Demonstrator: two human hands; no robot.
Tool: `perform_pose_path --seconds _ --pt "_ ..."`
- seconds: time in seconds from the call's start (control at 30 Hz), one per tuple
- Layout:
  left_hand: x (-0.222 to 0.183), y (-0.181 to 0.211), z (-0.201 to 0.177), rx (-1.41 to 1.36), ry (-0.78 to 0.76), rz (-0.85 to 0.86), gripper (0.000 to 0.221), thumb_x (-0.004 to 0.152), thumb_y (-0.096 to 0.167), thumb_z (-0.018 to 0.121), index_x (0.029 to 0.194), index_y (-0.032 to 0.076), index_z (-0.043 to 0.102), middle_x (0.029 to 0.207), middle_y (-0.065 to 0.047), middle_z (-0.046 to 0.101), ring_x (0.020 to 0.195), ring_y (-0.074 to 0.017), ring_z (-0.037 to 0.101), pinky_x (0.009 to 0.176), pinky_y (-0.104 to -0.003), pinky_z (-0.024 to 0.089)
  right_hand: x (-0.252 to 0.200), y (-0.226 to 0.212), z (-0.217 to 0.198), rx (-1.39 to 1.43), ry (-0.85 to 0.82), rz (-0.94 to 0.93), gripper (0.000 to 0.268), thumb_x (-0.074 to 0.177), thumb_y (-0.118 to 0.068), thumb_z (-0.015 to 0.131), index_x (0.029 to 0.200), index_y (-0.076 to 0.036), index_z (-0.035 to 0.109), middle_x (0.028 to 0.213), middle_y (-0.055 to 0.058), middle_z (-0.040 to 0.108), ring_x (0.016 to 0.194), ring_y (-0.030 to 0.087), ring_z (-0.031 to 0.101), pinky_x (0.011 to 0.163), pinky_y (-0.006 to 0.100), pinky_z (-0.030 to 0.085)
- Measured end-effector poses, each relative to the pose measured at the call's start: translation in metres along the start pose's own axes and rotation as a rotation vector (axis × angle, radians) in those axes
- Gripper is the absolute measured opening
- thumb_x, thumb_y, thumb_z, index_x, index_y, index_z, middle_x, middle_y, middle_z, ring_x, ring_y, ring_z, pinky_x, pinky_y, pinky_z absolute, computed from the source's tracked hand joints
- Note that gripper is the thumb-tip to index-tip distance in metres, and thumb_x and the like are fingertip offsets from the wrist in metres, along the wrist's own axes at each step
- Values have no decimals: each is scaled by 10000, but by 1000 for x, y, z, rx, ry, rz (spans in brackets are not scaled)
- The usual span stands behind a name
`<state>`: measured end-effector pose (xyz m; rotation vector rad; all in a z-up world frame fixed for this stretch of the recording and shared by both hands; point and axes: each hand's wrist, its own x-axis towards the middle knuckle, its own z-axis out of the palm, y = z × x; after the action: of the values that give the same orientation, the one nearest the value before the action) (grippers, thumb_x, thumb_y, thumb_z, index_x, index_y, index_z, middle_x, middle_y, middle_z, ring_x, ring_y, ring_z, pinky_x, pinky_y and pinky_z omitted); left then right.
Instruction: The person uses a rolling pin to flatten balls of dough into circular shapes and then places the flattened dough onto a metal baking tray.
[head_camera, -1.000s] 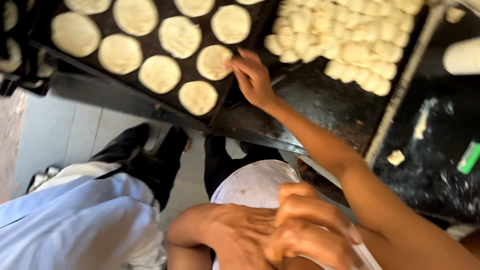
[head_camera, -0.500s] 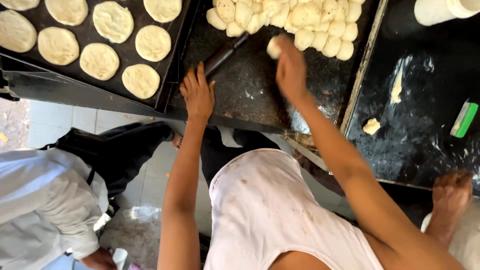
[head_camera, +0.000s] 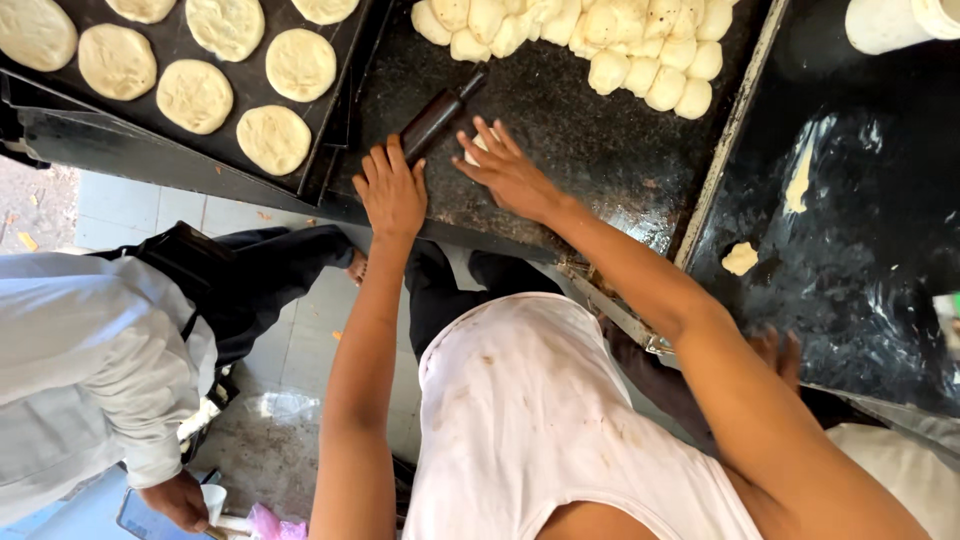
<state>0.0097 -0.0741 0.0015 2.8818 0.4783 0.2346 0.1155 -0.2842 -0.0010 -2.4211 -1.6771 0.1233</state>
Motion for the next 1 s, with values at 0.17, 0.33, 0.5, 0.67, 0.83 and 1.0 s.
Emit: perform_pose_path --seconds 0.17,0.33,0.5,0.67,0.83,1.0 --pt "-13 -2 -10 0 -8 1 580 978 406 679 1387 36 500 1165 -137 583 1060 -324 571 815 -516 434 -23 -42 -21 338 207 182 873 971 -401 642 1535 158 282 1608 340 260 1527 454 204 1256 573 163" --pt "30 -8 -4 -169 -64 76 593 983 590 717 1155 36 589 1087 -142 618 968 -344 655 738 -461 549 -12 -70 -38 70 236 316 550 965 -376 592 1347 20 573 1455 212 539 1283 434 514 1054 539 383" --pt "23 2 -12 -199 -123 452 629 895 646 680 1041 36 626 989 -140 636 820 -350 700 625 -457 574 -2 -1 -50 291 753 446 138 1057 -129 617 1142 -69 707 1056 86 757 879 328 707 780 461 549" --pt "67 9 -14 -170 -248 306 659 923 697 636 1083 58 637 1071 -144 647 820 -362 705 641 -473 581 39 53 -8 371 750 407 179 1080 -87 567 1250 -83 623 1011 193 725 854 406 721 711 473 565" --pt "56 15 -8 -175 -206 378 685 927 661 646 1220 41 637 1053 -132 643 887 -362 681 683 -490 565 12 39 5 306 684 508 266 1062 -77 549 1313 -80 635 1172 203 750 856 383 722 736 476 553" --pt "-6 -13 -25 -148 -49 417 597 848 617 681 1182 125 625 1031 -86 625 918 -314 664 723 -476 539 -18 -22 -18 768 602 797 442 1054 -134 599 1469 -39 481 940 149 677 825 346 668 781 384 535"
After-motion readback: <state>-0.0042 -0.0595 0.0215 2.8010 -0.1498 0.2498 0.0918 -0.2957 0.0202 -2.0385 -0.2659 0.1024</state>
